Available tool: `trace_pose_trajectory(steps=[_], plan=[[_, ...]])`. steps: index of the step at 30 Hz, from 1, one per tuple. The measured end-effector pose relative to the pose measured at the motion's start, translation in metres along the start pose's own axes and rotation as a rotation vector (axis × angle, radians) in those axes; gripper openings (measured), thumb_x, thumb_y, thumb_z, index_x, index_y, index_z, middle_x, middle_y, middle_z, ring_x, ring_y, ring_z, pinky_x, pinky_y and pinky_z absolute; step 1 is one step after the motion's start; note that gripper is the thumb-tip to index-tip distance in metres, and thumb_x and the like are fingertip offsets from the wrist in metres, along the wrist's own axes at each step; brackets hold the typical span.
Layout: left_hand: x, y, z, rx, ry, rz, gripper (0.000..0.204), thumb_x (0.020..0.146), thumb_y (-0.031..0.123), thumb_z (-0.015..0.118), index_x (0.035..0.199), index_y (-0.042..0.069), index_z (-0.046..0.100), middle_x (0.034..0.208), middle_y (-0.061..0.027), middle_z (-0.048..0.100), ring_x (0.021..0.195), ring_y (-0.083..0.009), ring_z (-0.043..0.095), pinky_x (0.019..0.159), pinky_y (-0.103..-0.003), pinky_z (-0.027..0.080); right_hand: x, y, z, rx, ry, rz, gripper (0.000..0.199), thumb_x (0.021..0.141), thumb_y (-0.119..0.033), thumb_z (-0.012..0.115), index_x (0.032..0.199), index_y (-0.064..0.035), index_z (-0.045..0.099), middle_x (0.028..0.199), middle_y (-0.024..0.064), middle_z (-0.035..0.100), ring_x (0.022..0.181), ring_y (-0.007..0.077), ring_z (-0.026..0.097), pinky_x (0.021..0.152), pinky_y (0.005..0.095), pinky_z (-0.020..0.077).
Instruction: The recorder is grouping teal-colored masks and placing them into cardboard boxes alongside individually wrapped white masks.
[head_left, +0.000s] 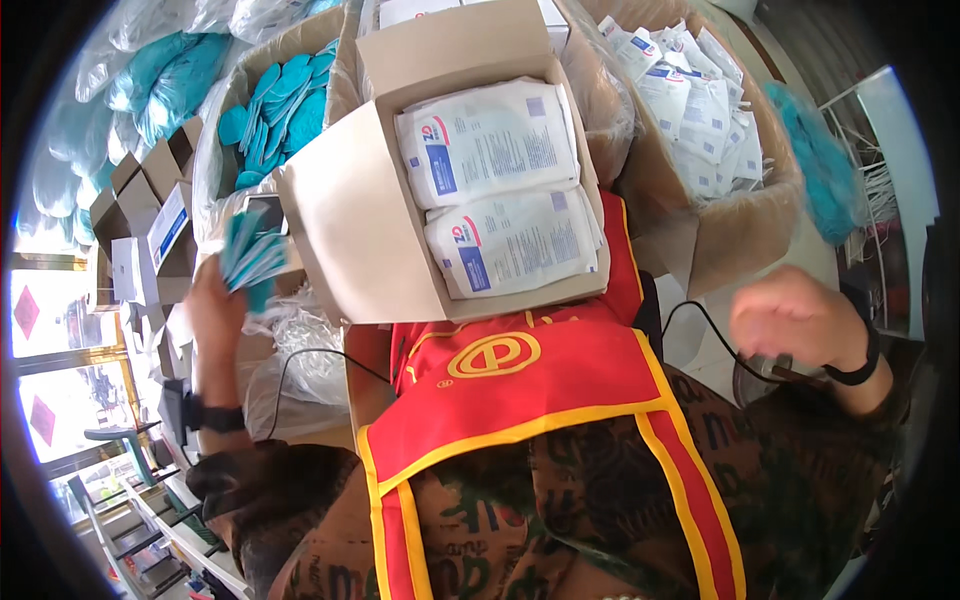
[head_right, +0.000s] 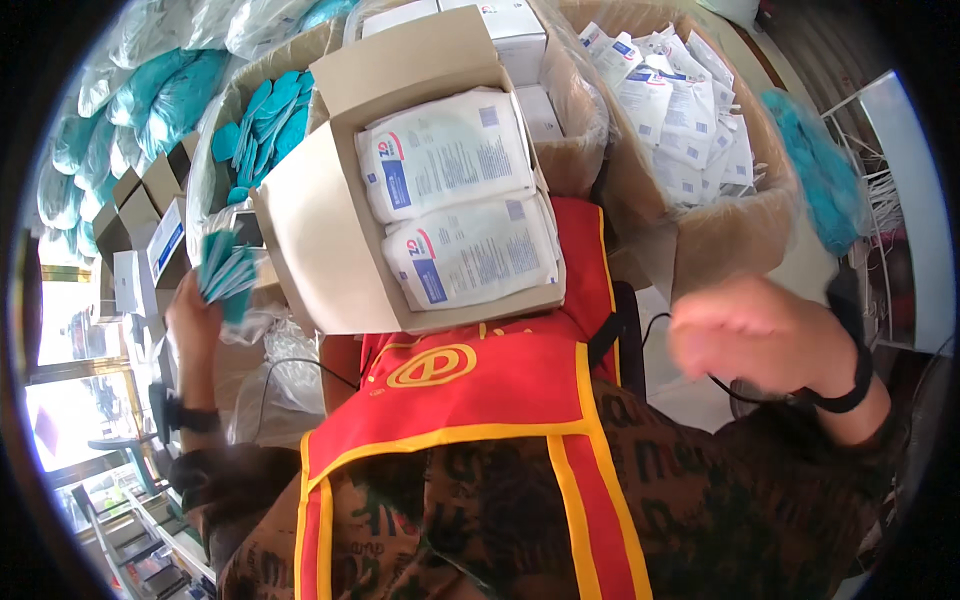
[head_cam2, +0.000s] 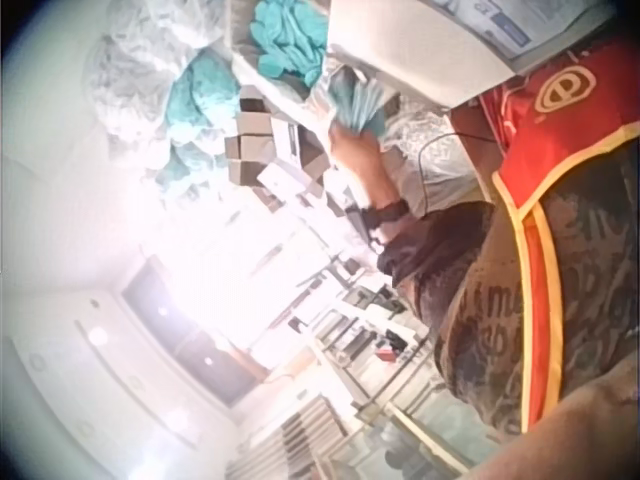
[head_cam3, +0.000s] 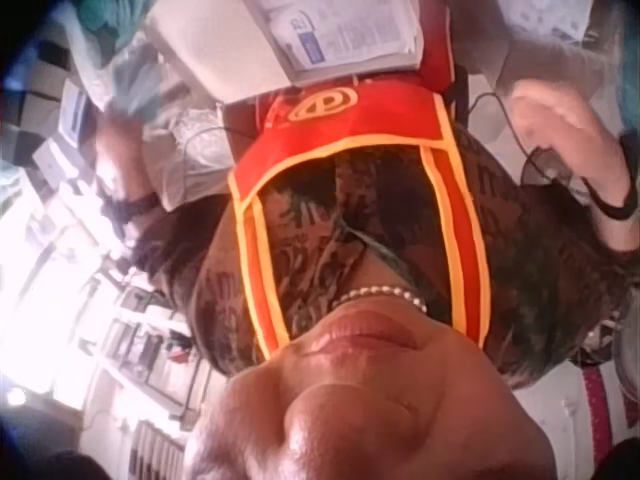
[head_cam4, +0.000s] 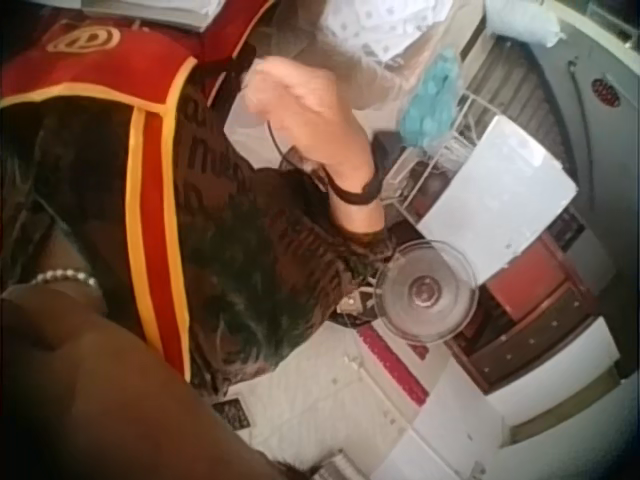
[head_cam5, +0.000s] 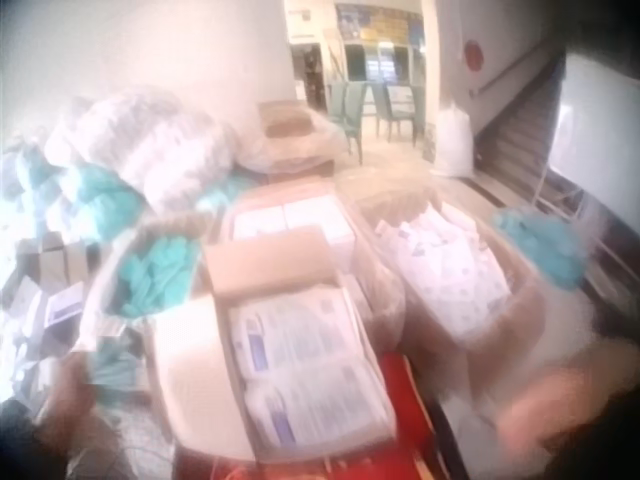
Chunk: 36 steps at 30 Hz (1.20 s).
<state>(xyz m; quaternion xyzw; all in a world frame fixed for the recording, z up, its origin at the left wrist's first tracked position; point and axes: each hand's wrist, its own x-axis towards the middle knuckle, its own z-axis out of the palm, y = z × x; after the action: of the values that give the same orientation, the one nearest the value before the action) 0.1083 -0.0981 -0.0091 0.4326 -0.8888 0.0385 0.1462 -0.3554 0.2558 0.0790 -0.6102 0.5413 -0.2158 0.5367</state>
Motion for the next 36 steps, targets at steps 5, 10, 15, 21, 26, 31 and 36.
trace_pose_trajectory(steps=[5, 10, 15, 21, 26, 31, 36], plan=[[-0.006, 0.06, -0.02, -0.054, 0.263, 0.136, 0.039, 0.073, 0.003, 0.064, 0.111, 0.002, 0.058, 0.1, -0.0205, 0.063, 0.091, -0.0414, 0.062, 0.077, -0.043, 0.051, 0.022, 0.004, 0.005, 0.627, 0.373, 0.137, 0.029, 0.095, -0.025, 0.051, 0.076, -0.0039, 0.054, 0.056, -0.0013, 0.048, 0.043, 0.0033, 0.039, 0.039, 0.0179, 0.0307], [0.006, 0.14, 0.004, -0.319, 0.236, 0.442, 0.042, 0.07, 0.011, 0.07, 0.11, 0.002, 0.06, 0.093, -0.0168, 0.062, 0.08, -0.0347, 0.065, 0.068, -0.037, 0.052, 0.095, 0.013, 0.032, 0.922, 0.257, -0.22, 0.028, 0.095, -0.026, 0.053, 0.08, -0.0023, 0.057, 0.06, 0.0008, 0.05, 0.048, 0.0049, 0.044, 0.04, 0.0184, 0.0347], [-0.007, 0.163, 0.004, -0.402, 0.224, 0.504, 0.042, 0.071, 0.012, 0.07, 0.111, 0.004, 0.06, 0.092, -0.0162, 0.061, 0.074, -0.0336, 0.064, 0.062, -0.038, 0.052, 0.134, 0.001, 0.021, 0.62, 0.125, -0.194, 0.031, 0.096, -0.033, 0.055, 0.082, -0.0064, 0.06, 0.067, -0.004, 0.05, 0.054, 0.0024, 0.043, 0.045, 0.0162, 0.0326], [-0.004, 0.177, 0.005, -0.47, 0.167, 0.597, 0.047, 0.071, 0.017, 0.072, 0.114, 0.004, 0.057, 0.092, -0.015, 0.061, 0.069, -0.0312, 0.062, 0.061, -0.037, 0.05, 0.16, 0.002, 0.021, 0.217, 0.217, -0.419, 0.023, 0.096, -0.022, 0.058, 0.098, -0.0006, 0.065, 0.073, -0.0009, 0.06, 0.062, 0.0045, 0.05, 0.056, 0.0211, 0.0412], [-0.001, 0.184, 0.002, -0.477, 0.151, 0.692, 0.047, 0.073, 0.019, 0.069, 0.115, 0.003, 0.056, 0.092, -0.0145, 0.061, 0.069, -0.0304, 0.062, 0.061, -0.037, 0.05, 0.168, -0.009, 0.027, -0.08, 0.206, -0.321, 0.026, 0.092, -0.022, 0.062, 0.1, 0.0016, 0.067, 0.071, 0.0145, 0.063, 0.064, 0.0179, 0.06, 0.063, 0.0305, 0.0461], [0.0, 0.187, 0.001, -0.473, 0.158, 0.711, 0.046, 0.074, 0.021, 0.068, 0.115, 0.003, 0.056, 0.091, -0.0139, 0.062, 0.069, -0.0294, 0.063, 0.061, -0.037, 0.05, 0.166, -0.025, 0.028, -0.144, 0.125, -0.24, 0.023, 0.09, -0.023, 0.063, 0.092, 0.0004, 0.066, 0.071, 0.0152, 0.063, 0.061, 0.0223, 0.059, 0.06, 0.033, 0.0447], [0.001, 0.187, 0.003, -0.535, 0.165, 0.734, 0.045, 0.073, 0.019, 0.068, 0.114, 0.003, 0.057, 0.09, -0.0134, 0.062, 0.068, -0.0275, 0.063, 0.061, -0.037, 0.051, 0.169, -0.011, 0.034, -0.232, 0.261, -0.448, 0.018, 0.088, -0.019, 0.065, 0.083, -0.001, 0.062, 0.064, 0.0138, 0.06, 0.056, 0.0234, 0.058, 0.055, 0.0324, 0.0431]])
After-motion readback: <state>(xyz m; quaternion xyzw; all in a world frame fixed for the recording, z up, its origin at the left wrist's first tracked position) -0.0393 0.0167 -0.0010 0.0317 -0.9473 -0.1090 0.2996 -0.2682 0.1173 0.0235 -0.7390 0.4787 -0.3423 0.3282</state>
